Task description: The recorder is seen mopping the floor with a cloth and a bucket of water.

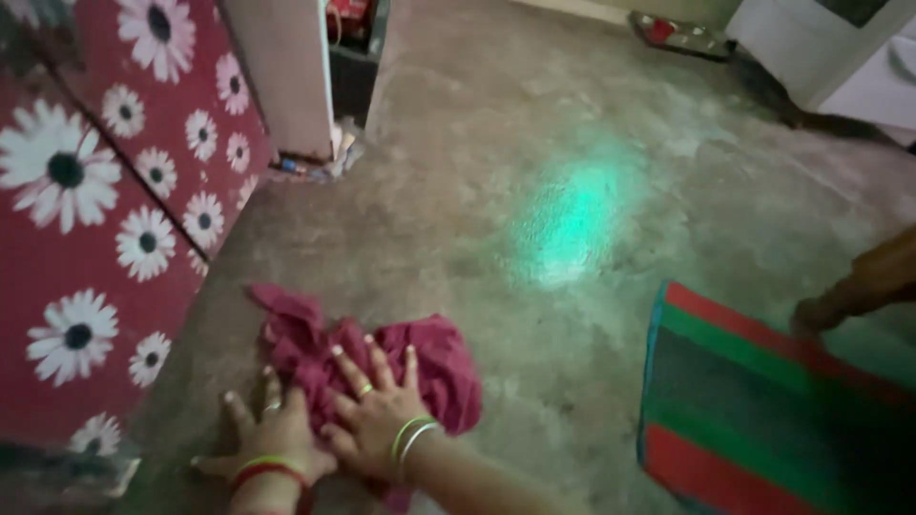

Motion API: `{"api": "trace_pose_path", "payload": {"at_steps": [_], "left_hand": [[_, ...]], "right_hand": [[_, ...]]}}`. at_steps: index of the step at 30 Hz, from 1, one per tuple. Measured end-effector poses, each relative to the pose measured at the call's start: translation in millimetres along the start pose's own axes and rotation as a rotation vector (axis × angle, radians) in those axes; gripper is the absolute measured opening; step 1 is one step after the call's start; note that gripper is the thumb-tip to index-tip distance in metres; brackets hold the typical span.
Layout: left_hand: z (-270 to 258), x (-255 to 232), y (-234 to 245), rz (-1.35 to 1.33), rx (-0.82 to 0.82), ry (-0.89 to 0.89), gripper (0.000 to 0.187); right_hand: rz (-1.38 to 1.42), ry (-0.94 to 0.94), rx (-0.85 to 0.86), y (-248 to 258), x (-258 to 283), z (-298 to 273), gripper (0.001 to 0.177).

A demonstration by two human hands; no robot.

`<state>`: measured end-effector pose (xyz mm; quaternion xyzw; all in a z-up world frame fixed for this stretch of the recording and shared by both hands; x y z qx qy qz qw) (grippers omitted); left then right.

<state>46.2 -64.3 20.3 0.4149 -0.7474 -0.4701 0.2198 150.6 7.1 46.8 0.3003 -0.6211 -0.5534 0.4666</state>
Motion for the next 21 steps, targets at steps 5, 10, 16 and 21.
{"api": "trace_pose_path", "payload": {"at_steps": [5, 10, 16, 21], "left_hand": [[22, -11, -46, 0.031, -0.109, -0.013, 0.128], [32, -113, -76, -0.072, -0.314, -0.296, 0.154], [-49, -233, -8, 0.103, -0.064, -0.349, 0.115], [-60, -231, 7, 0.069, 0.003, -0.275, 0.106]], "right_hand": [[0.060, 0.055, -0.104, -7, -32, -9, 0.055], [-0.001, -0.120, -0.136, 31, -141, -21, 0.069], [-0.149, -0.507, -0.237, 62, -313, -77, 0.065], [-0.287, -0.760, -0.415, 62, -381, -123, 0.066]]}}
Point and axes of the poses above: each hand's wrist, its own z-axis towards the middle knuckle, its own y-axis out of the back of the hand, x = y × z, the point moved 7 cm from there along z, towards the middle knuckle, and after that the axes turned 7 degrees about -x, right-handed, at the moved point
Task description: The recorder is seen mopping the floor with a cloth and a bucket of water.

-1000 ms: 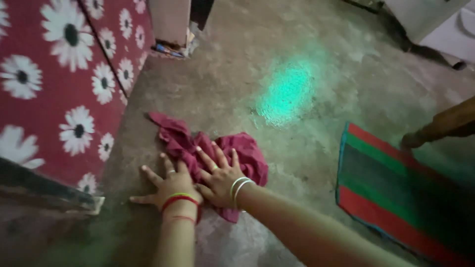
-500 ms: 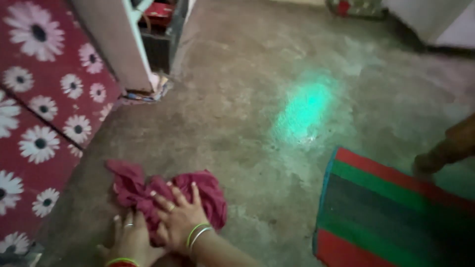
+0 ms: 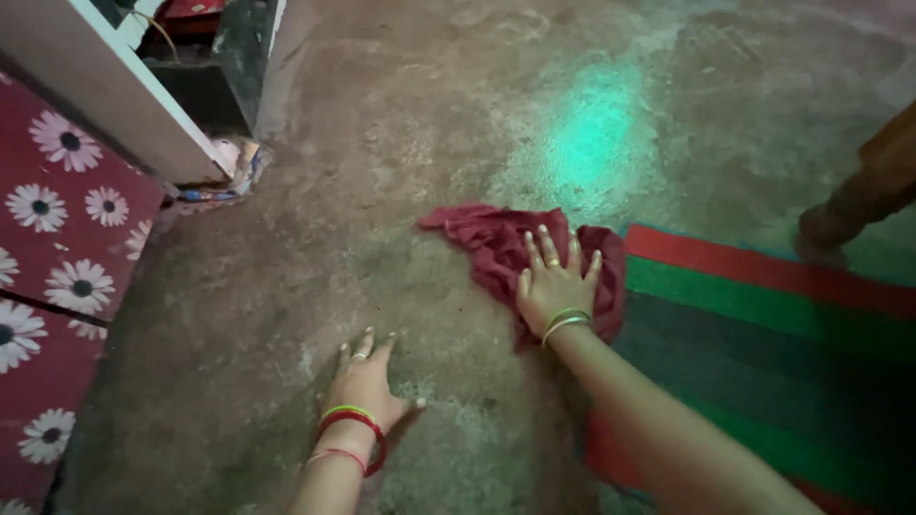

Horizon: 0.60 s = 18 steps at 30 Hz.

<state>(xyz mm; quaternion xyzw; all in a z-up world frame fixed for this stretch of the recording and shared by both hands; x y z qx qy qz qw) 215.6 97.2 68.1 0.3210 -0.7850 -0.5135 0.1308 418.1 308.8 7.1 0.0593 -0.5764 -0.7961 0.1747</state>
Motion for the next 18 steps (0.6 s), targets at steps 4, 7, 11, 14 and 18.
{"api": "trace_pose_path", "payload": {"at_steps": [4, 7, 11, 14, 18], "left_hand": [[43, 25, -43, -0.025, -0.047, -0.097, 0.104], [66, 30, -44, -0.195, -0.271, -0.202, 0.087], [77, 46, -47, -0.431, -0.286, -0.026, 0.075], [58, 33, -48, -0.282, -0.300, -0.091, 0.071], [33, 14, -26, -0.058, -0.166, -0.076, 0.063]], "right_hand": [[-0.020, 0.081, 0.113, 39, 46, -54, 0.075], [0.119, 0.292, 0.161, 62, 81, -101, 0.074], [0.287, 0.583, 0.226, 86, 115, -162, 0.075], [0.340, 0.855, 0.181, 74, 118, -235, 0.078], [0.130, 1.207, -0.359, 82, 103, -293, 0.073]]}}
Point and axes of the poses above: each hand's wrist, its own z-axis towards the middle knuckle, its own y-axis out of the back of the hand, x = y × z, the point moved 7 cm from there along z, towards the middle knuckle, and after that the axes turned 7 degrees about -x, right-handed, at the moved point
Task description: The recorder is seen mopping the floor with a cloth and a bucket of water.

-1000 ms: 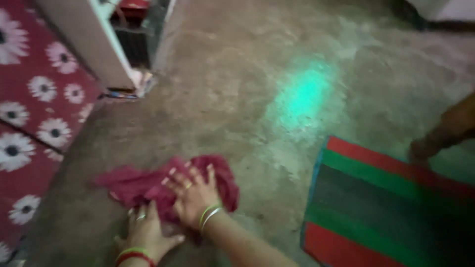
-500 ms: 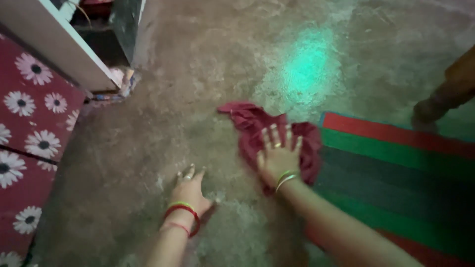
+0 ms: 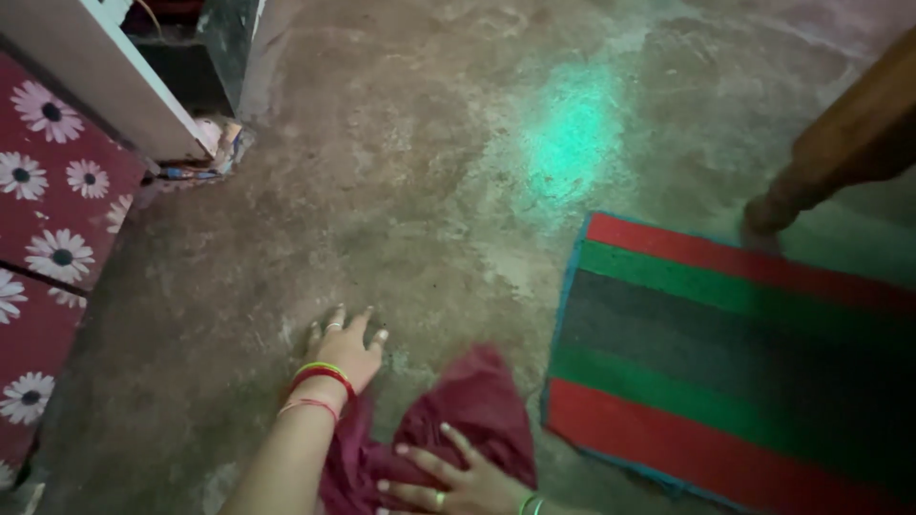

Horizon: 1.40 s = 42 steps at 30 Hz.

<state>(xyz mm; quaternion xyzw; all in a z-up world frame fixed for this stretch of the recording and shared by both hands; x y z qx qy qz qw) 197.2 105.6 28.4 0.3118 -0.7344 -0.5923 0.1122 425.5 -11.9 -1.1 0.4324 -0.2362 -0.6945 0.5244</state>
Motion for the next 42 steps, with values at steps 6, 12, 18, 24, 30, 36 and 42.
{"api": "trace_pose_path", "payload": {"at_steps": [6, 12, 18, 24, 30, 36, 42], "left_hand": [[46, 15, -24, -0.024, -0.123, -0.189, 0.057], [46, 20, 2, -0.136, -0.083, -0.002, 0.063], [8, 16, 32, -0.167, -0.139, 0.095, 0.071], [-37, 17, 37, -0.018, -0.060, 0.044, 0.069], [-61, -8, 21, -0.007, -0.025, 0.067, 0.068], [-111, -84, 11, 0.072, 0.044, 0.000, 0.066], [-120, -163, -24, -0.051, 0.024, -0.149, 0.065]], "right_hand": [[0.531, -0.354, 0.349, -12, -110, 52, 0.059], [0.349, -0.579, 0.355, -63, -174, 78, 0.060], [0.207, -0.899, 0.438, -111, -232, 94, 0.059], [0.258, -0.786, 0.391, -86, -193, 79, 0.067], [0.482, -0.601, 0.424, -16, -96, 54, 0.077], [0.825, -0.454, 0.518, 41, -63, 25, 0.044], [0.475, -0.731, 0.122, 65, -143, -49, 0.058]]}}
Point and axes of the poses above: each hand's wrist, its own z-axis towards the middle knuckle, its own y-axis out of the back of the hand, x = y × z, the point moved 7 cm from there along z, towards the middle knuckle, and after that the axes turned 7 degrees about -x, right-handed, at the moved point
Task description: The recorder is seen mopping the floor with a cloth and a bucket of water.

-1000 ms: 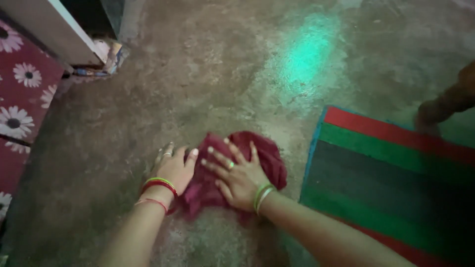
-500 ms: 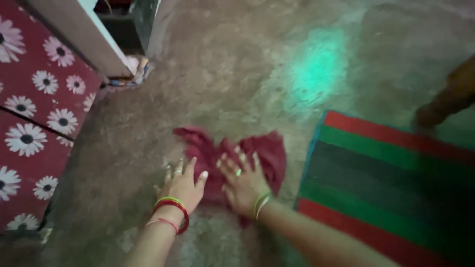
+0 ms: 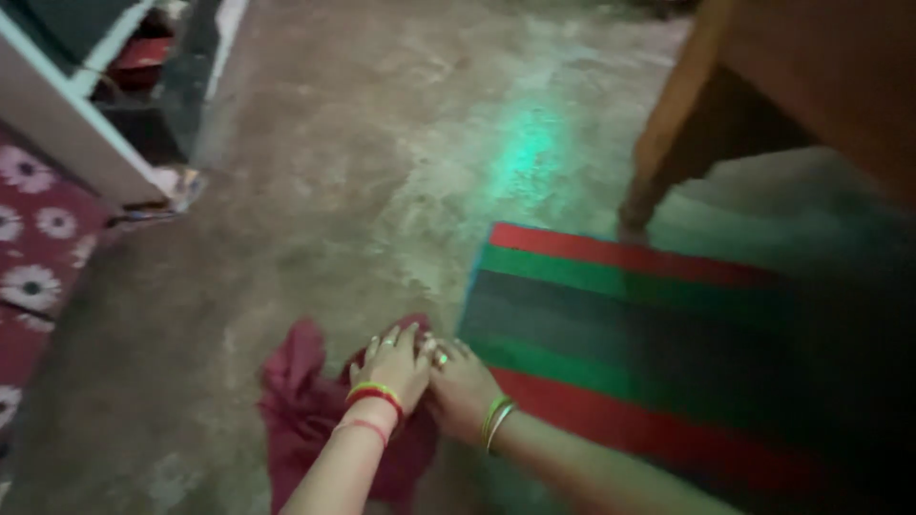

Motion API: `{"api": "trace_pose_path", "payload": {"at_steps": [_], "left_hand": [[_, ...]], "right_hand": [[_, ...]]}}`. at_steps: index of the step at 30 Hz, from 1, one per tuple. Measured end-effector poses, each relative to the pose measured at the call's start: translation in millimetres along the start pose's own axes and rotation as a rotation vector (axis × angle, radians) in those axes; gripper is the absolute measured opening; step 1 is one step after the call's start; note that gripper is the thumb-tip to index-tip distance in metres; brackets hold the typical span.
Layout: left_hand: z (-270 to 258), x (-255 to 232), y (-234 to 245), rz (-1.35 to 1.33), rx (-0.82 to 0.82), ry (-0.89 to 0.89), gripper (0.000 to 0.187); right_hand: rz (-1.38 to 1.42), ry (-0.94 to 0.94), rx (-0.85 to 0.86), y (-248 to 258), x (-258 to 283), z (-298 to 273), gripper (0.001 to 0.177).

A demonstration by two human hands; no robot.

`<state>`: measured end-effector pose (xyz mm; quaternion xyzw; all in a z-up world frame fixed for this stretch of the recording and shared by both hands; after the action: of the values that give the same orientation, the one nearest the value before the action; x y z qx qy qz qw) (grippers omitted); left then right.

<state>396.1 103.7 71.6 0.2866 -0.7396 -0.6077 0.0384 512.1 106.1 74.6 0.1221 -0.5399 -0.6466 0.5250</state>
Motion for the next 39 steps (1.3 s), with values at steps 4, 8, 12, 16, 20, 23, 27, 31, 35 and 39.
{"api": "trace_pose_path", "payload": {"at_steps": [4, 8, 12, 16, 20, 23, 27, 31, 35, 39], "left_hand": [[4, -48, -25, -0.053, 0.007, -0.109, 0.065], [12, -63, -67, -0.005, -0.002, -0.190, 0.066], [19, -53, -100, -0.001, 0.050, -0.199, 0.065], [5, -54, -74, 0.055, -0.003, -0.209, 0.064], [25, -41, -78, -0.127, -0.094, -0.254, 0.074], [30, -44, -37, -0.392, -0.211, -0.164, 0.092], [57, 16, -1, -0.710, -0.540, 0.094, 0.077], [47, 83, 35, -0.528, -0.507, 0.249, 0.038], [34, 130, 56, -0.506, -0.775, 0.164, 0.044], [5, 135, 81, -0.366, -0.787, 0.221, 0.049]], "right_hand": [[-0.160, -0.139, 0.084, 34, -40, -24, 0.072], [-0.227, -0.384, 0.433, 74, -39, -47, 0.089], [-0.209, -0.446, 0.592, 84, -38, -57, 0.090], [-0.383, -0.283, 0.527, 7, -102, -73, 0.069], [-0.435, -0.184, 0.281, 17, -101, -43, 0.034], [-0.360, -0.150, 0.040, 22, -91, -17, 0.032], [-0.055, 0.003, -0.094, 43, -26, 14, 0.040], [0.128, -0.164, 0.138, 42, -9, 24, 0.040], [-0.274, -0.624, 0.310, 48, -60, -13, 0.077], [-0.337, -1.084, 0.415, 81, -97, -60, 0.112]]}}
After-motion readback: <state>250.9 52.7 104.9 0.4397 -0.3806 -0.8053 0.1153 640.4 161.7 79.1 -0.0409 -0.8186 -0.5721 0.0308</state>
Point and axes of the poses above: each hand's wrist, its own z-axis towards the middle knuckle, its own y-axis out of the back of the hand, x = y × z, the point moved 7 cm from there along z, towards the middle knuckle, and after that the axes turned 7 degrees about -x, right-handed, at the moved point
